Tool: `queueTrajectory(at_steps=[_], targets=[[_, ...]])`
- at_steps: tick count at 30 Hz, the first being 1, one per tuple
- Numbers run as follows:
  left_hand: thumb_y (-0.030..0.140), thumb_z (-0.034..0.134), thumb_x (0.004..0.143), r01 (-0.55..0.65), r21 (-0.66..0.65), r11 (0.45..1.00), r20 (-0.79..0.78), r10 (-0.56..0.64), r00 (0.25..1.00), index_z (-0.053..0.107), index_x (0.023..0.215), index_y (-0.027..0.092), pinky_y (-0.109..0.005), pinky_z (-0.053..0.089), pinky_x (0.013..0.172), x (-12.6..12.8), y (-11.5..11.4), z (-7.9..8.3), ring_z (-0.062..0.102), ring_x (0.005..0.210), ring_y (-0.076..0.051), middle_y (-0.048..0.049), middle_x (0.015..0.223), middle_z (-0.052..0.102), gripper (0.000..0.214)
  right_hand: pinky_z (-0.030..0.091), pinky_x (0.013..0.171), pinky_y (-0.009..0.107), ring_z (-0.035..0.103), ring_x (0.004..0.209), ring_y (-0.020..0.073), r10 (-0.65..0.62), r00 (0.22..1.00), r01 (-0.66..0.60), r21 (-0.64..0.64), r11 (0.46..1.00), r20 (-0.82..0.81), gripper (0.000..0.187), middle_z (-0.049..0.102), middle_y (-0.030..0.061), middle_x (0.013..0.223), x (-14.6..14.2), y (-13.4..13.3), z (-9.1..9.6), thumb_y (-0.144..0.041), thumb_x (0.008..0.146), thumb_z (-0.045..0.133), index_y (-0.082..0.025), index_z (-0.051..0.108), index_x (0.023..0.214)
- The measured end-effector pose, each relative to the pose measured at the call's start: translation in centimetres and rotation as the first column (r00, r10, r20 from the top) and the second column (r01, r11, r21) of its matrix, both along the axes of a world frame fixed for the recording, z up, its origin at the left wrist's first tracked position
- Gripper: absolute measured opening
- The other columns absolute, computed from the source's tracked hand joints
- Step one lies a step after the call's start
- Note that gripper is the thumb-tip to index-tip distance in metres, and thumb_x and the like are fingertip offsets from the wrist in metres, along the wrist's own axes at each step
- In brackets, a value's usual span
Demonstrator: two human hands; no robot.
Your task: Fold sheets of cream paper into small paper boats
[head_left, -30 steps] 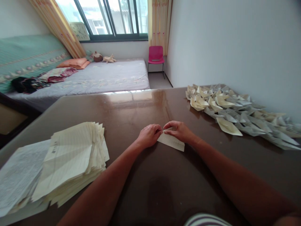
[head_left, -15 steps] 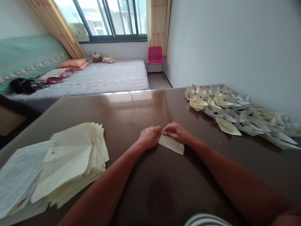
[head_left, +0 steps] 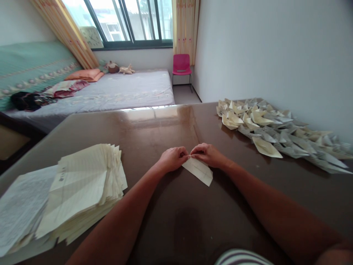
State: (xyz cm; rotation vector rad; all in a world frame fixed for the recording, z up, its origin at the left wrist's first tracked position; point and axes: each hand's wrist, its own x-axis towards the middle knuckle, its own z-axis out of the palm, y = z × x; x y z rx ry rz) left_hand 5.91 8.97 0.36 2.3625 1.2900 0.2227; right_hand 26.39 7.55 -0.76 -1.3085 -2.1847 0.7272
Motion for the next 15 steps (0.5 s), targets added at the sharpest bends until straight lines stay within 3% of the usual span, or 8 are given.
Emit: queueTrajectory(at_steps=[3, 6, 10, 12, 15], targets=[[0.036, 0.052, 0.084, 0.026, -0.008, 1.000, 0.047, -0.025, 0.999, 0.069, 0.086, 0.024, -0.022, 0.038, 0.061, -0.2, 0.2, 0.0, 0.060, 0.071, -0.014, 0.0011, 0.080, 0.068, 0.020, 0.043, 0.077, 0.029, 0.057, 0.086, 0.0176, -0.001, 0.998, -0.003, 0.073, 0.997, 0.057, 0.013, 0.068, 0.0038, 0.088, -0.1, -0.1, -0.2, -0.030, 0.083, 0.065, -0.025, 0.075, 0.090], [0.037, 0.053, 0.082, -0.004, 0.006, 1.000, 0.076, 0.004, 0.997, 0.069, 0.080, 0.022, -0.023, 0.036, 0.059, -0.2, 0.3, -0.1, 0.056, 0.065, -0.013, 0.0008, 0.072, 0.066, 0.023, 0.041, 0.078, 0.031, 0.053, 0.090, 0.0189, -0.018, 0.987, -0.013, 0.192, 0.981, 0.160, 0.013, 0.066, 0.0038, 0.092, -0.4, -0.7, 0.2, -0.032, 0.084, 0.065, -0.030, 0.074, 0.093], [0.045, 0.057, 0.080, 0.039, -0.145, 0.989, 0.258, 0.000, 0.966, 0.069, 0.073, 0.017, -0.021, 0.033, 0.053, -0.5, 0.5, 0.2, 0.049, 0.057, -0.010, 0.0019, 0.061, 0.059, 0.031, 0.041, 0.071, 0.028, 0.053, 0.084, 0.0169, -0.016, 0.984, -0.028, 0.247, 0.969, 0.175, 0.010, 0.063, 0.0032, 0.087, -0.9, -1.4, 1.3, -0.031, 0.085, 0.064, -0.027, 0.073, 0.085], [0.050, 0.054, 0.082, 0.069, -0.243, 0.968, 0.446, 0.048, 0.893, 0.068, 0.072, 0.014, -0.020, 0.033, 0.052, -0.8, 0.8, 0.5, 0.046, 0.055, -0.009, 0.0022, 0.059, 0.056, 0.039, 0.042, 0.068, 0.026, 0.054, 0.076, 0.0133, -0.006, 0.999, -0.006, 0.231, 0.973, 0.051, 0.011, 0.062, 0.0025, 0.085, -0.9, -1.4, 1.8, -0.028, 0.086, 0.061, -0.023, 0.070, 0.084], [0.056, 0.053, 0.082, -0.072, -0.278, 0.958, 0.689, 0.251, 0.680, 0.068, 0.077, 0.013, -0.019, 0.034, 0.050, -1.5, 1.5, 1.0, 0.044, 0.054, -0.008, 0.0016, 0.061, 0.055, 0.046, 0.045, 0.065, 0.024, 0.055, 0.068, 0.0109, -0.034, 0.976, 0.085, 0.230, 0.970, -0.217, 0.009, 0.059, 0.0014, 0.081, -0.8, -1.2, 2.2, -0.026, 0.087, 0.058, -0.020, 0.064, 0.084]])
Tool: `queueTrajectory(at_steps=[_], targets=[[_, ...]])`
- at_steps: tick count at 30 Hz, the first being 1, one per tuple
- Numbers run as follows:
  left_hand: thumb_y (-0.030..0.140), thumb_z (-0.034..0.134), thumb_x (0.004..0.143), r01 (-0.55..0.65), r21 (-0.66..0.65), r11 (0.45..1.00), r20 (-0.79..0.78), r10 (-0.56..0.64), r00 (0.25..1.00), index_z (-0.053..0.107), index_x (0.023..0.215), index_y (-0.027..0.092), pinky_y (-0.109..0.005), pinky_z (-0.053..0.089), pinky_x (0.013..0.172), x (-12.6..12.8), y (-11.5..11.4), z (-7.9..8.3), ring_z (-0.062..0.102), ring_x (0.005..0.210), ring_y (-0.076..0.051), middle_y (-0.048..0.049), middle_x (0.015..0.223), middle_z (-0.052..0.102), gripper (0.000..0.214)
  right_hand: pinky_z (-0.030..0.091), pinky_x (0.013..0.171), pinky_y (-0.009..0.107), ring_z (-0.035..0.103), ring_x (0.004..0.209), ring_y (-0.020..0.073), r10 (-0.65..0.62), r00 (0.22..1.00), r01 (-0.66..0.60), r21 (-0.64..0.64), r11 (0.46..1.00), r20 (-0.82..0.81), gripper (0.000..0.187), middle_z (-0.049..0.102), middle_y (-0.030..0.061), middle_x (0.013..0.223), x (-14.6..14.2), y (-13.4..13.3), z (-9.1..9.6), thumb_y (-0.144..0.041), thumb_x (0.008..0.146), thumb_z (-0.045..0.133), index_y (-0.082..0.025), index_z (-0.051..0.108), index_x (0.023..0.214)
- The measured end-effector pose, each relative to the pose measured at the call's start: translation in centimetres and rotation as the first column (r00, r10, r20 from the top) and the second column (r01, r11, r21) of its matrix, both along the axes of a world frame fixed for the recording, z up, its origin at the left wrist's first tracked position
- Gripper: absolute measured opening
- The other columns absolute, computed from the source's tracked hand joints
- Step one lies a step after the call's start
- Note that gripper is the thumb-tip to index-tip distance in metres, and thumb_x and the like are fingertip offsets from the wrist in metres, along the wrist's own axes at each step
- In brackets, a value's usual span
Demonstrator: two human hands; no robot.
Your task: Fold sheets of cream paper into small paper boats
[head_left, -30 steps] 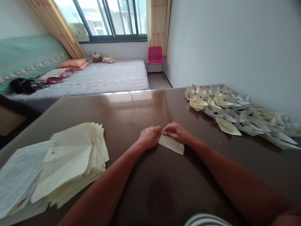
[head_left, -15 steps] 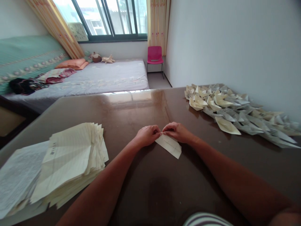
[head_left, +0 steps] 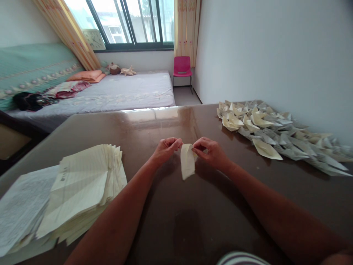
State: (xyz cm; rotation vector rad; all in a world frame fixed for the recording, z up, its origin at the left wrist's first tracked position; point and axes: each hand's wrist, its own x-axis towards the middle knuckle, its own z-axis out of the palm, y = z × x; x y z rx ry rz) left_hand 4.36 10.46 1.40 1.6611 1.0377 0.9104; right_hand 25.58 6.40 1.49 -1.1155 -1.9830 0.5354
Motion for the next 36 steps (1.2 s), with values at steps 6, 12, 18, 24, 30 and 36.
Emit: queueTrajectory(at_steps=[6, 12, 18, 24, 30, 36], targets=[[0.055, 0.049, 0.086, -0.215, 0.163, 0.963, 0.155, 0.190, 0.969, 0.070, 0.085, 0.016, -0.021, 0.043, 0.059, -1.3, 0.9, 0.9, 0.057, 0.075, -0.014, -0.0049, 0.082, 0.066, 0.045, 0.046, 0.073, 0.027, 0.059, 0.079, 0.0148, 0.010, 0.999, -0.006, 0.105, 0.994, -0.034, 0.003, 0.062, 0.0027, 0.086, 1.1, 0.9, -1.3, -0.020, 0.081, 0.060, -0.021, 0.062, 0.084], [0.058, 0.061, 0.078, 0.311, 0.325, 0.893, -0.473, -0.131, 0.871, 0.069, 0.094, 0.024, -0.028, 0.047, 0.077, -0.3, -0.7, 2.0, 0.055, 0.097, -0.020, -0.0040, 0.097, 0.064, 0.038, 0.042, 0.081, 0.028, 0.056, 0.090, 0.0171, 0.001, 0.955, -0.046, 0.145, 0.988, 0.296, 0.020, 0.066, 0.0032, 0.095, 2.5, 1.5, -2.7, -0.008, 0.077, 0.058, -0.023, 0.069, 0.084], [0.051, 0.074, 0.066, 0.503, 0.280, 0.818, -0.859, -0.021, 0.512, 0.056, 0.114, 0.021, -0.039, 0.045, 0.089, 0.2, -3.1, 2.3, 0.050, 0.107, -0.027, -0.0086, 0.112, 0.056, 0.060, 0.038, 0.075, 0.029, 0.055, 0.091, 0.0180, -0.064, 0.877, -0.020, 0.169, 0.985, 0.476, 0.022, 0.066, 0.0034, 0.095, 2.1, 1.1, -2.5, -0.008, 0.078, 0.057, -0.024, 0.070, 0.085], [0.062, 0.074, 0.057, 0.348, 0.177, 0.920, -0.909, 0.017, 0.416, 0.049, 0.117, 0.015, -0.041, 0.044, 0.088, -1.6, -3.6, 2.5, 0.051, 0.110, -0.032, -0.0146, 0.117, 0.054, 0.080, 0.040, 0.073, 0.027, 0.059, 0.082, 0.0158, -0.140, 0.911, 0.096, 0.129, 0.987, 0.389, 0.015, 0.066, 0.0028, 0.098, 2.0, 1.0, -2.4, -0.019, 0.080, 0.059, -0.024, 0.071, 0.088], [0.037, 0.058, 0.081, 0.100, 0.307, 0.947, -0.754, 0.177, 0.633, 0.049, 0.097, 0.019, -0.034, 0.047, 0.079, -2.7, -4.4, -0.3, 0.058, 0.091, -0.022, -0.0058, 0.094, 0.061, 0.026, 0.040, 0.071, 0.026, 0.059, 0.077, 0.0152, -0.158, 0.910, 0.121, 0.120, 0.985, 0.384, 0.016, 0.066, 0.0021, 0.098, 1.9, 1.0, -2.7, -0.020, 0.080, 0.060, -0.025, 0.072, 0.088], [0.011, 0.050, 0.083, 0.197, 0.477, 0.857, -0.667, 0.207, 0.716, 0.056, 0.098, 0.020, -0.032, 0.047, 0.087, -3.1, -5.2, -2.0, 0.054, 0.101, -0.020, -0.0051, 0.106, 0.061, 0.019, 0.038, 0.070, 0.026, 0.057, 0.080, 0.0156, -0.101, 0.860, 0.033, 0.142, 0.989, 0.500, 0.029, 0.066, 0.0011, 0.099, 1.6, 0.4, -2.6, -0.006, 0.076, 0.053, -0.025, 0.070, 0.089]])
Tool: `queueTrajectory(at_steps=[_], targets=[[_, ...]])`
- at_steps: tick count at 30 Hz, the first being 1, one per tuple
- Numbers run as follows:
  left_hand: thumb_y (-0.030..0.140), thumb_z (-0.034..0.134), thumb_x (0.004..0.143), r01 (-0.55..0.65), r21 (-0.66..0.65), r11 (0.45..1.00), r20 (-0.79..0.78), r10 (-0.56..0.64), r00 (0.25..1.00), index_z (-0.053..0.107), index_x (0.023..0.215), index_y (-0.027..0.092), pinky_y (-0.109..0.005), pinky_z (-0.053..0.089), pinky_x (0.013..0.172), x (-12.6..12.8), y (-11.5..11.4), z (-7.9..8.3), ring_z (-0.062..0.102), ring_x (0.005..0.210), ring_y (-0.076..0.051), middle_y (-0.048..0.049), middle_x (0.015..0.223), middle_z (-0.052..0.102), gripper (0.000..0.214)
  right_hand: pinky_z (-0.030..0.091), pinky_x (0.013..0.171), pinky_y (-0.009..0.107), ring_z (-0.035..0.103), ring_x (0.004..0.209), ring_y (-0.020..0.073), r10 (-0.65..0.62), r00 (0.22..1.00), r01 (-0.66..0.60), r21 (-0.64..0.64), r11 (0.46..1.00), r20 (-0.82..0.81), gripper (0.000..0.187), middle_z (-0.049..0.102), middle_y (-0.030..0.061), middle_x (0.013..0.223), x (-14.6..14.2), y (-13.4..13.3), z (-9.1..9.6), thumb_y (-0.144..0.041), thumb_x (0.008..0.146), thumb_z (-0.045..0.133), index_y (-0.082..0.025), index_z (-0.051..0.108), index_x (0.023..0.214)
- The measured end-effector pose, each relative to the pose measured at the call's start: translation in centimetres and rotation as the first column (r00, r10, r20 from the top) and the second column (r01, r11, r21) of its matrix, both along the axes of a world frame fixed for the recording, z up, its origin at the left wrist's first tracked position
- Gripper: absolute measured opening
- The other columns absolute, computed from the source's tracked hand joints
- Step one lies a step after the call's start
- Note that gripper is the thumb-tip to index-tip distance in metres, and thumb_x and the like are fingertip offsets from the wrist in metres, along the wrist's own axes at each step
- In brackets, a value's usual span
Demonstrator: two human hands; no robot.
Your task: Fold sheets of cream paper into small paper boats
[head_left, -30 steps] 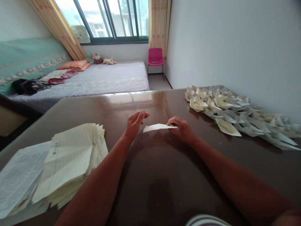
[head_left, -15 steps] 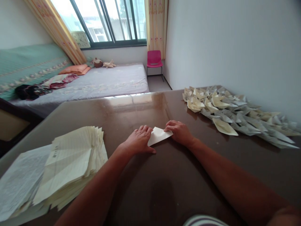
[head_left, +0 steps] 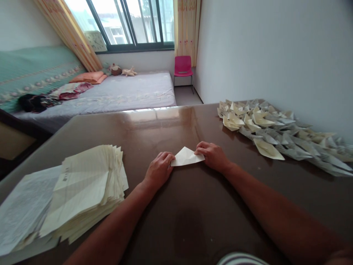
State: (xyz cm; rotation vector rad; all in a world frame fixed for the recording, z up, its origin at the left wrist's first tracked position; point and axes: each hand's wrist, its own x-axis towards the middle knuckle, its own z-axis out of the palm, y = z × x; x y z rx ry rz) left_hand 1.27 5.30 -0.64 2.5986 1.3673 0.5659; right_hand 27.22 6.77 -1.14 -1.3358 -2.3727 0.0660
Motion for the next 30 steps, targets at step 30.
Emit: queueTrajectory(at_steps=[30], targets=[[0.024, 0.037, 0.097, 0.290, -0.016, 0.957, 0.017, -0.290, 0.957, 0.068, 0.096, 0.021, -0.030, 0.049, 0.085, -1.5, 1.0, 1.4, 0.055, 0.097, -0.017, -0.0068, 0.098, 0.067, 0.031, 0.043, 0.080, 0.030, 0.059, 0.090, 0.0183, 0.248, 0.969, -0.244, -0.140, 0.959, 0.012, 0.018, 0.067, 0.0042, 0.096, 1.1, 0.1, 2.0, -0.025, 0.082, 0.061, -0.028, 0.073, 0.095]])
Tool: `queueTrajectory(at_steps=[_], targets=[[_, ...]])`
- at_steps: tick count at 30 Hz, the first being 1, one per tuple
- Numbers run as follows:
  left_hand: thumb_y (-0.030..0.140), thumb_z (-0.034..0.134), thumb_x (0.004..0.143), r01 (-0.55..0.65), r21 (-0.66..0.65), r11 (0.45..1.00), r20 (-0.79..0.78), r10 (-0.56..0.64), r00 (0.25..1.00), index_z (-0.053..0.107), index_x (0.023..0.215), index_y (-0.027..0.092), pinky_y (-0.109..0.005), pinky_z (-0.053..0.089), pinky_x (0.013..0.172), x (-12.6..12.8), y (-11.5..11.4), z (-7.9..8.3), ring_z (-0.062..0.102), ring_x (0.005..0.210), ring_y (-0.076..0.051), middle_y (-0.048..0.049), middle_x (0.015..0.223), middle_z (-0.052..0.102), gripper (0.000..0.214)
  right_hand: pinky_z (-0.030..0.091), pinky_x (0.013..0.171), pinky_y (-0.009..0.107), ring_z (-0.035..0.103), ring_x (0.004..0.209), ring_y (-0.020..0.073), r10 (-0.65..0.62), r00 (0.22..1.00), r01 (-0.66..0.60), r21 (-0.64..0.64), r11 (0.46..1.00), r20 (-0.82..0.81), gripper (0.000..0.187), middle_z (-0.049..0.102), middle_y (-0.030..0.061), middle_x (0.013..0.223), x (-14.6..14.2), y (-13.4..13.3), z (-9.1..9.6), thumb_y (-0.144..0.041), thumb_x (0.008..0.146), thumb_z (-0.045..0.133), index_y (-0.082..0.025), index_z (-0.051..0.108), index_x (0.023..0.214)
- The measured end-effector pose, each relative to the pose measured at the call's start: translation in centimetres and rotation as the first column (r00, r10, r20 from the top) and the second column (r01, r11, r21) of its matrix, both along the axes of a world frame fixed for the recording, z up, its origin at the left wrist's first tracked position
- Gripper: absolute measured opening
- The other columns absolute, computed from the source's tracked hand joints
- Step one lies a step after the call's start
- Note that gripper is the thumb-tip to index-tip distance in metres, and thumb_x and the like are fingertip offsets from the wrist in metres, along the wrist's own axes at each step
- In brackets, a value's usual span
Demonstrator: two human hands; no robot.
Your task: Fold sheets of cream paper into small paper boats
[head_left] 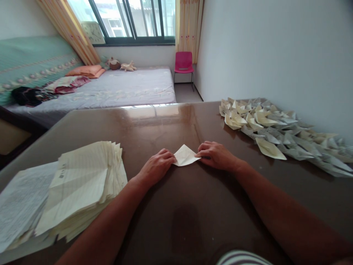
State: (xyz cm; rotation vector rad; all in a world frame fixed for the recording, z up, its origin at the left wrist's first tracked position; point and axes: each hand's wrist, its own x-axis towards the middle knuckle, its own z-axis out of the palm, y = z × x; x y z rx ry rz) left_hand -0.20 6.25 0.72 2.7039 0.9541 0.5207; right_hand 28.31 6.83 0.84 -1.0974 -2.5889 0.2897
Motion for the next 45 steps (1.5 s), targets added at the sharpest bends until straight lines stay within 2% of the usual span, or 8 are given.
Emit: queueTrajectory(at_steps=[4, 9, 12, 15, 20, 26, 33, 45], targets=[[0.026, 0.037, 0.097, 0.050, -0.086, 0.995, 0.041, -0.046, 0.998, 0.069, 0.098, 0.022, -0.027, 0.048, 0.084, -0.4, 0.4, 0.1, 0.056, 0.094, -0.016, -0.0062, 0.097, 0.068, 0.032, 0.045, 0.076, 0.026, 0.061, 0.086, 0.0153, 0.012, 0.998, -0.020, -0.125, 0.992, -0.067, 0.021, 0.066, 0.0037, 0.097, 0.7, 0.4, -0.3, -0.023, 0.086, 0.056, -0.028, 0.073, 0.097], [0.034, 0.044, 0.095, 0.016, -0.110, 0.994, -0.007, -0.017, 1.000, 0.070, 0.096, 0.022, -0.028, 0.046, 0.085, -0.2, 0.2, 0.3, 0.055, 0.094, -0.017, -0.0052, 0.097, 0.068, 0.028, 0.044, 0.074, 0.025, 0.061, 0.084, 0.0154, -0.018, 0.996, 0.001, -0.197, 0.980, -0.085, 0.020, 0.066, 0.0033, 0.096, 0.7, 0.4, -0.3, -0.039, 0.083, 0.063, -0.029, 0.074, 0.096], [0.036, 0.045, 0.095, -0.046, -0.126, 0.991, 0.013, 0.048, 0.999, 0.070, 0.095, 0.023, -0.028, 0.046, 0.083, -0.1, 0.2, 0.2, 0.056, 0.091, -0.016, -0.0043, 0.094, 0.068, 0.029, 0.043, 0.072, 0.025, 0.060, 0.079, 0.0146, -0.068, 0.992, 0.045, -0.201, 0.978, -0.105, 0.024, 0.066, 0.0037, 0.093, 0.4, 0.1, -0.2, -0.044, 0.085, 0.059, -0.027, 0.075, 0.091], [0.035, 0.044, 0.094, -0.127, -0.159, 0.979, 0.074, 0.140, 0.987, 0.070, 0.094, 0.022, -0.027, 0.046, 0.082, 0.1, 0.2, -0.4, 0.057, 0.090, -0.017, -0.0039, 0.090, 0.069, 0.029, 0.042, 0.067, 0.023, 0.059, 0.074, 0.0129, -0.134, 0.980, 0.095, -0.248, 0.964, -0.144, 0.028, 0.066, 0.0036, 0.088, 0.1, 0.1, -0.3, -0.041, 0.089, 0.053, -0.022, 0.073, 0.084], [0.036, 0.048, 0.092, -0.302, -0.238, 0.923, 0.132, 0.339, 0.932, 0.070, 0.090, 0.022, -0.026, 0.045, 0.077, 0.7, 0.4, -1.2, 0.059, 0.085, -0.016, -0.0022, 0.086, 0.068, 0.025, 0.038, 0.061, 0.023, 0.055, 0.066, 0.0122, -0.267, 0.949, 0.202, -0.326, 0.924, -0.169, 0.026, 0.063, 0.0019, 0.076, -0.5, 0.3, -0.7, -0.038, 0.087, 0.055, -0.019, 0.070, 0.078], [0.038, 0.047, 0.091, -0.458, -0.209, 0.864, 0.041, 0.476, 0.879, 0.068, 0.096, 0.025, -0.026, 0.044, 0.073, 1.9, 0.3, -1.3, 0.059, 0.086, -0.017, -0.0013, 0.090, 0.068, 0.025, 0.035, 0.063, 0.024, 0.054, 0.070, 0.0129, -0.410, 0.912, 0.400, -0.221, 0.889, 0.002, 0.022, 0.062, 0.0013, 0.078, -1.8, -0.1, -0.9, -0.037, 0.085, 0.054, -0.019, 0.066, 0.077], [0.042, 0.045, 0.090, -0.553, -0.142, 0.821, -0.116, 0.541, 0.833, 0.066, 0.096, 0.031, -0.026, 0.040, 0.064, 2.6, 0.4, -0.6, 0.059, 0.083, -0.017, 0.0005, 0.088, 0.067, 0.024, 0.030, 0.062, 0.025, 0.055, 0.073, 0.0131, -0.450, 0.884, 0.467, -0.191, 0.863, 0.129, 0.023, 0.064, 0.0008, 0.083, -2.5, -0.3, -0.2, -0.039, 0.086, 0.052, -0.021, 0.063, 0.077], [0.043, 0.039, 0.094, -0.521, -0.020, 0.853, -0.180, 0.509, 0.841, 0.062, 0.100, 0.031, -0.026, 0.042, 0.066, 2.8, 0.1, -0.7, 0.056, 0.092, -0.018, 0.0008, 0.094, 0.063, 0.027, 0.026, 0.060, 0.026, 0.056, 0.074, 0.0136, -0.459, 0.863, 0.492, -0.141, 0.859, 0.213, 0.026, 0.065, 0.0004, 0.085, -3.0, -0.6, 0.6, -0.041, 0.087, 0.049, -0.022, 0.062, 0.076]])
